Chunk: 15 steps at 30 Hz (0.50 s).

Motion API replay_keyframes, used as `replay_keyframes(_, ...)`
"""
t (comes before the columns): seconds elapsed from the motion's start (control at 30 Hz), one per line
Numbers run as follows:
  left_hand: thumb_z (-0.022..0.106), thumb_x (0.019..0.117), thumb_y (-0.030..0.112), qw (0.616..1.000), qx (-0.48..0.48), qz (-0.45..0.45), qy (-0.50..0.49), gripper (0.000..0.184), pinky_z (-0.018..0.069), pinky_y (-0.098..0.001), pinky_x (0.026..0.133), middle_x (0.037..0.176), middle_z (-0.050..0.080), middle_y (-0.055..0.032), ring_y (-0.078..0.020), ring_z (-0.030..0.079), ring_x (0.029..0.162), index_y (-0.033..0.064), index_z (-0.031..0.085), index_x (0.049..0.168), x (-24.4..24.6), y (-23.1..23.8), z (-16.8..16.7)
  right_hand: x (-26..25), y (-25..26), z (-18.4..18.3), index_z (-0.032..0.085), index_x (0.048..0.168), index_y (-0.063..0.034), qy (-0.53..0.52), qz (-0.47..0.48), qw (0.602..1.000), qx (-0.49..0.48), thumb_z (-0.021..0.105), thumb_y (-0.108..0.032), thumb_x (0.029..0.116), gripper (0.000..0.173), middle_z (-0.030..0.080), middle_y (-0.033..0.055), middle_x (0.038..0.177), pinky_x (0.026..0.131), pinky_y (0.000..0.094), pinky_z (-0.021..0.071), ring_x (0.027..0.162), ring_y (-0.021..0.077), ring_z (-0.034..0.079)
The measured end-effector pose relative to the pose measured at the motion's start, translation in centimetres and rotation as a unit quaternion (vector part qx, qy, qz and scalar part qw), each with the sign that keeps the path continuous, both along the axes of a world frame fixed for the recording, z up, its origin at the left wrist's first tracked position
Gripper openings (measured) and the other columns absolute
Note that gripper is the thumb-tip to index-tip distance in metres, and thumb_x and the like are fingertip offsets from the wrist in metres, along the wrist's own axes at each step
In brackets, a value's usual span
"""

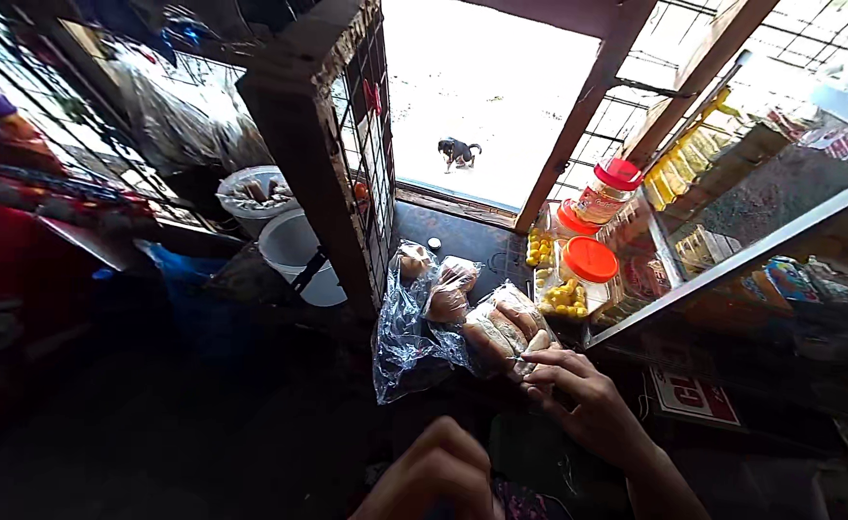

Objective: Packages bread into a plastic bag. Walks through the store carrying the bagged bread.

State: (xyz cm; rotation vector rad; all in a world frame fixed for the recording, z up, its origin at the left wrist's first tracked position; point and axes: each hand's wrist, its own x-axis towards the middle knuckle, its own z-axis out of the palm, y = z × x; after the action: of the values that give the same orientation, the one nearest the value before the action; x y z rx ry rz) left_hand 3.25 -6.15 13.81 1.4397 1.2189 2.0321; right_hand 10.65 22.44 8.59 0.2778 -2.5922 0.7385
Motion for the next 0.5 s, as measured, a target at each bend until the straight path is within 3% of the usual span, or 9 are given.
replay_keyframes(0.1,0.035,0.1070,0.057,0.985,-0.103,0.118,0.065,0.052,0.0510,-0.0153,0.077,0.109,0.058,0.0003,-0.0010,0.059,0.092,0.0132,0.063,0.114,-2.2,0.2,-3.9,-0.8,-1.1,-1.5,0.075,0.104,-0.0144,-0.007,0.009,1.000,-0.001,0.062,-0.028,0.1003,0.019,0.071,0.0027,0.127,0.102,0.0356,0.0511,0.119,0.0143,0.065)
replay_keyframes(0.2,0.053,0.1057,0.042,0.933,-0.163,0.266,0.179,0.032,0.0554,-0.0184,0.083,0.107,0.063,-0.0018,-0.0037,0.062,0.097,0.0131,0.066,0.109,-3.4,0.0,-6.8,-1.7,-2.1,-2.3,0.075,0.103,-0.0144,-0.019,0.019,1.000,0.008,0.062,-0.026,0.1001,0.018,0.071,0.0022,0.127,0.102,0.0375,0.0508,0.120,0.0158,0.065)
replay_keyframes(0.3,0.062,0.0993,0.041,0.876,-0.208,0.361,0.243,0.022,0.0469,-0.0264,0.096,0.108,0.065,0.0020,-0.0087,0.058,0.111,0.0211,0.070,0.106,-4.5,-0.4,-8.7,-2.6,-3.1,-2.6,0.076,0.102,-0.0146,-0.025,0.024,0.999,0.009,0.063,-0.026,0.1000,0.017,0.071,0.0015,0.127,0.104,0.0363,0.0498,0.121,0.0147,0.064)
replay_keyframes(0.5,0.068,0.0873,0.043,0.717,-0.311,0.506,0.364,0.048,0.0449,-0.0493,0.094,0.122,0.063,-0.0128,-0.0356,0.057,0.115,0.0158,0.067,0.127,-7.5,-0.6,-11.3,-4.0,-5.5,-3.6,0.076,0.101,-0.0143,-0.019,0.044,0.999,0.007,0.063,-0.024,0.0994,0.016,0.073,0.0008,0.124,0.104,0.0335,0.0503,0.121,0.0147,0.064)
